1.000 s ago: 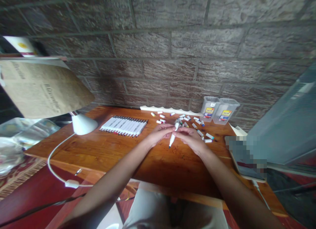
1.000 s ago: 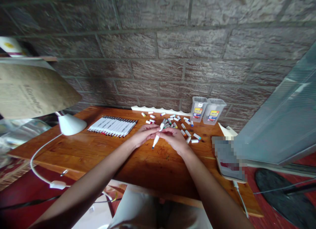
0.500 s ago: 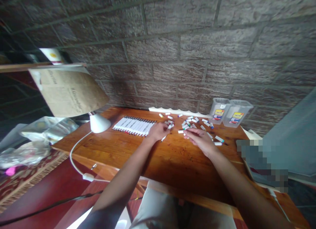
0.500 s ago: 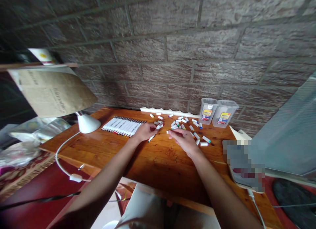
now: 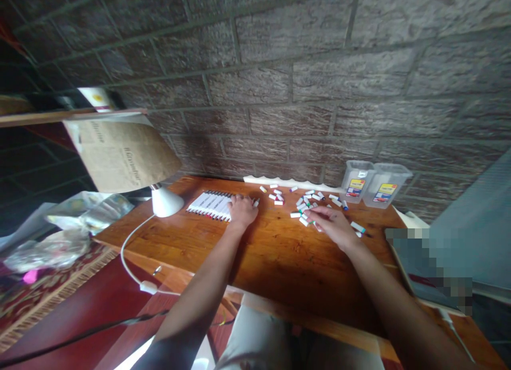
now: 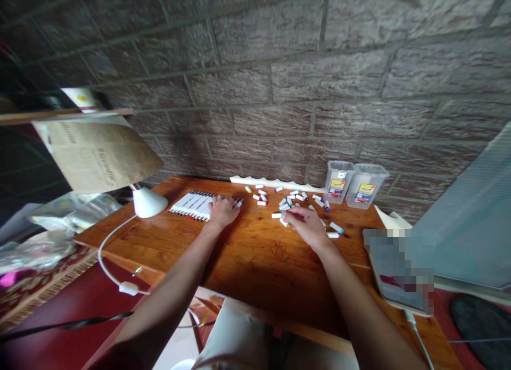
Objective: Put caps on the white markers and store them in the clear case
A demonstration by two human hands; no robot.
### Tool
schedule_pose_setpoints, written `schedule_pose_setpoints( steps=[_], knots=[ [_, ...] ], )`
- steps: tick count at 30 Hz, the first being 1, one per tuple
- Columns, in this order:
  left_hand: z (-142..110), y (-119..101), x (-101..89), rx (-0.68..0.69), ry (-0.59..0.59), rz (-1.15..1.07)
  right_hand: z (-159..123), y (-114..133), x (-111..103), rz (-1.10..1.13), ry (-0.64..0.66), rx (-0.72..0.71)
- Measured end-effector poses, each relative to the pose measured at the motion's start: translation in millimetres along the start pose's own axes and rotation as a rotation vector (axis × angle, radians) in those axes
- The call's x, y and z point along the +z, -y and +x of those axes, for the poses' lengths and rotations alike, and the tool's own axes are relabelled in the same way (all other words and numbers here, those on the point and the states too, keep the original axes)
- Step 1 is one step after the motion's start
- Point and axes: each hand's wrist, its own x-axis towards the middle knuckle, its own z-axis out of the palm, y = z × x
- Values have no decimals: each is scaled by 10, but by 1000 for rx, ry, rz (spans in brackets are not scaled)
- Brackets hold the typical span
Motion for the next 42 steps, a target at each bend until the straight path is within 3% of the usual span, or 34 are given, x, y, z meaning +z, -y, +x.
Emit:
schedule_pose_setpoints(
  steps=[3, 5, 8, 11, 15, 18, 21, 25, 31, 37, 42],
  knots=[
    [40, 53, 44, -37, -37, -17, 78, -128, -310, -359, -195, -95],
    [64, 61, 96, -13, -64, -45, 105, -214, -511, -653, -404, 12],
    [65, -5, 187, 153, -113, -149, 118, -328, -619, -847, -445, 210],
    [-18, -163, 262, 410, -94, -299, 145, -415, -443, -860, -404, 309],
    [-237, -427, 326, 658, 101, -364, 217, -480, -95, -814, -385, 40],
    [-353, -563, 345, 760, 174, -323, 250, -512, 0, -781, -370, -81],
    [-318, -606, 344, 691, 185, -297, 266, -565, -69, -824, -432, -108],
    [9, -628, 351, 567, 228, -237, 323, -633, -232, -886, -511, -140],
    [598, -760, 487, 394, 178, -133, 560, -536, -232, -908, -430, -200],
    [643, -767, 620, 255, 68, -128, 798, -473, -191, -985, -354, -150],
    [643, -713, 622, 261, 44, -147, 811, -548, -240, -918, -360, -262]
  ],
)
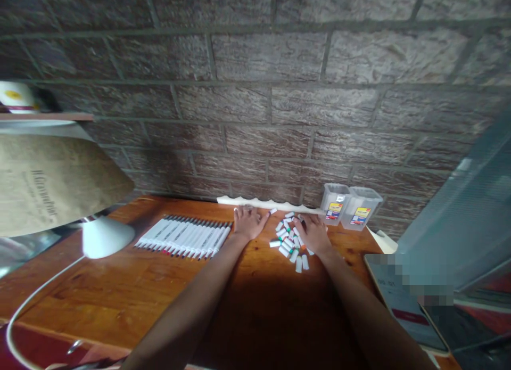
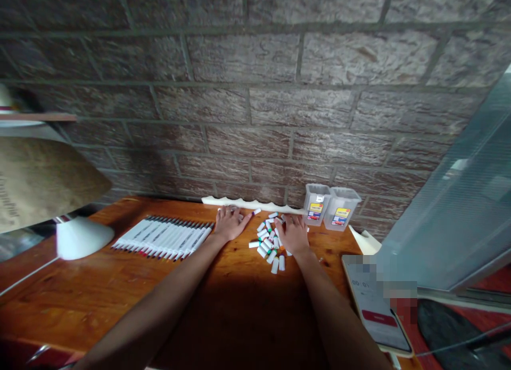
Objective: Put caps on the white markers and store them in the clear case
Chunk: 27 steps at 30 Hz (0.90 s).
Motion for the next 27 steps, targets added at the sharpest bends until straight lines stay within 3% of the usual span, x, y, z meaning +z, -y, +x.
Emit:
schedule_pose_setpoints(
  steps=[3, 9, 14, 18, 23, 27],
  knots=[
    [-32, -40, 10, 72, -14, 0, -24, 15, -48, 108, 33, -89],
    [-186, -204, 50, 469, -8, -123, 38, 60, 1, 210, 34, -128],
    [-153, -171, 78, 382, -8, -201, 290, 128, 160, 108, 170, -178],
    [-170, -156, 50, 517, 43, -244, 400, 232, 146, 89, 257, -281],
    [-228, -231, -14, 661, 14, -309, 406, 246, 123, 97, 283, -401],
    [-205, -171, -77, 483, -53, -332, 497, 326, 193, 93, 340, -463]
  ],
)
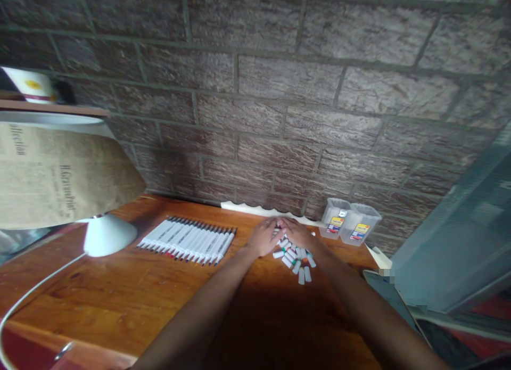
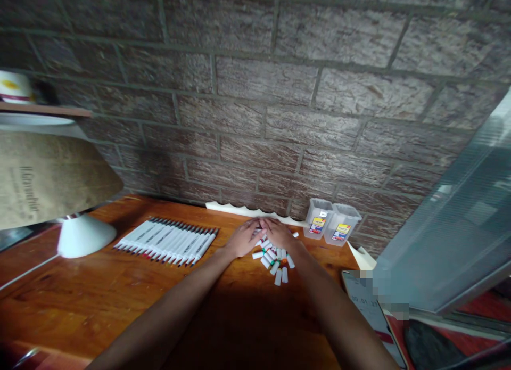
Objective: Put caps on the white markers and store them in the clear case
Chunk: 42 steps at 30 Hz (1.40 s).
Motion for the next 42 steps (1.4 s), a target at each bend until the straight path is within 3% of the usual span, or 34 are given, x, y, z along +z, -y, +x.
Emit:
schedule_pose_setpoints(
  steps=[4, 10, 14, 22, 29, 33, 38, 42],
  knots=[
    [-39, 100, -82, -65, -46, 2, 25, 150, -55, 24, 27, -22],
    [-47, -30, -4, 219, 151, -50, -489, 172, -236, 74, -124, 126],
    [-35, -174, 17, 333, 213, -96, -802, 84, -155, -12, -171, 214],
    [-289, -449, -96, 194, 243, 72, -722, 63, -35, -107, -287, 298],
    [-479, -718, 50, 157, 342, 91, -861, 113, -147, 8, -159, 256],
    [-476, -659, 15, 149, 334, 113, -986, 230, -232, 158, -189, 273],
    [-479, -440, -34, 12, 291, 98, -970, 338, -236, 314, -184, 242],
    [-449, -292, 7, 86, 293, 26, -966, 333, -340, 362, -243, 266]
  ],
)
